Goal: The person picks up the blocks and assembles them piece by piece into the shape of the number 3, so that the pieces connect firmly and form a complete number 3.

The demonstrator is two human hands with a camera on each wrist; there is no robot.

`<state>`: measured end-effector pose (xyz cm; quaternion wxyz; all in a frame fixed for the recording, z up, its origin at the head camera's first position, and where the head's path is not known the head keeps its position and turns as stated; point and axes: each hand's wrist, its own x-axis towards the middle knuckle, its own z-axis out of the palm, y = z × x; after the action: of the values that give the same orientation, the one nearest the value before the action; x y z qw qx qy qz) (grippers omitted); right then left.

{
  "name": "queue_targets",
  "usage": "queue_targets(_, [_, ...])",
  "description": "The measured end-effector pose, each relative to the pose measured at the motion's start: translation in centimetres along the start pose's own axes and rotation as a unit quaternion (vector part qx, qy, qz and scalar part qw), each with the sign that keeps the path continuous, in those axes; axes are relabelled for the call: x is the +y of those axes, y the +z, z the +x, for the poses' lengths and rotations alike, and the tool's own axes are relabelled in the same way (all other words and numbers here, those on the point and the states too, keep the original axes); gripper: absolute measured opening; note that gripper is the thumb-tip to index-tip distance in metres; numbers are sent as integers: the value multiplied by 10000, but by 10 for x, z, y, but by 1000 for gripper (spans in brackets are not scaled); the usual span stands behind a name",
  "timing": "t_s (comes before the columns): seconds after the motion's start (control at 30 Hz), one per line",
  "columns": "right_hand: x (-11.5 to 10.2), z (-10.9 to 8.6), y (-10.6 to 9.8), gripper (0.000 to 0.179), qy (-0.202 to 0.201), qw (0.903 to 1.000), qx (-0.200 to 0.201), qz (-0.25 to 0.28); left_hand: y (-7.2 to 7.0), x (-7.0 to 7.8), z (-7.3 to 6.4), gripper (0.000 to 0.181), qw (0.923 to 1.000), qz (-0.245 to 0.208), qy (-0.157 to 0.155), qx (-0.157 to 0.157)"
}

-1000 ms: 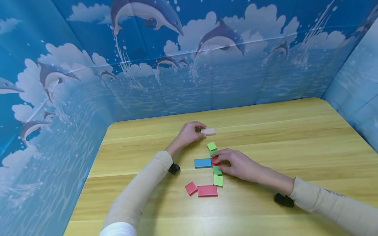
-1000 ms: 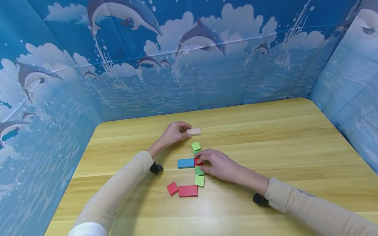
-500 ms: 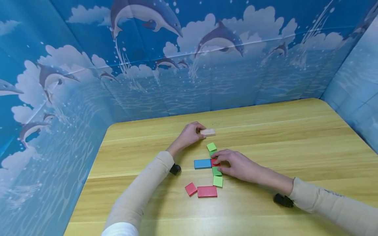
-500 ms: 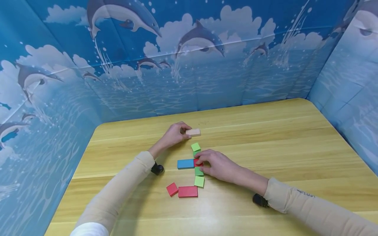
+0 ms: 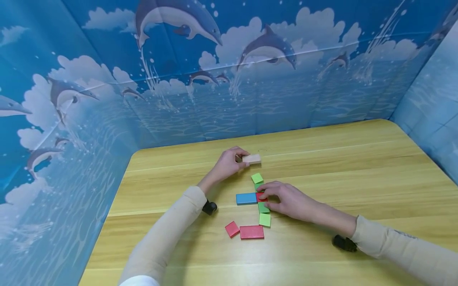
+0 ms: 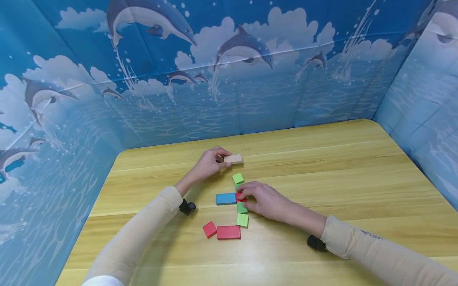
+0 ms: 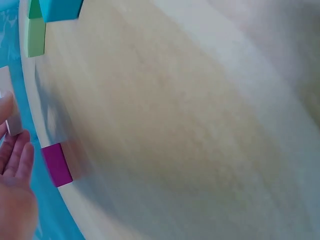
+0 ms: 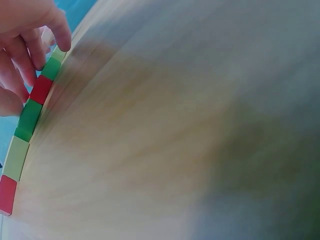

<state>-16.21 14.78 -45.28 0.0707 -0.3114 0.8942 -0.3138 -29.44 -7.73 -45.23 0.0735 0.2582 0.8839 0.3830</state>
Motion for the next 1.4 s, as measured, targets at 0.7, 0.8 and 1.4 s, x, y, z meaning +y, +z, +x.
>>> queue_targets(0.7, [1,0,-1,25,29,10000,25,-10,4,4,-40,26,9977,-472,-217,439])
queue_targets(0.8, [1,0,0,24,9,10000,32,-16,5,2,-42,27,9971,-481,-227,547])
queue_targets(1.4, [2,1,1,25,-33,10000,54,-29,6,-1,-46,26,9980,65,-160,605])
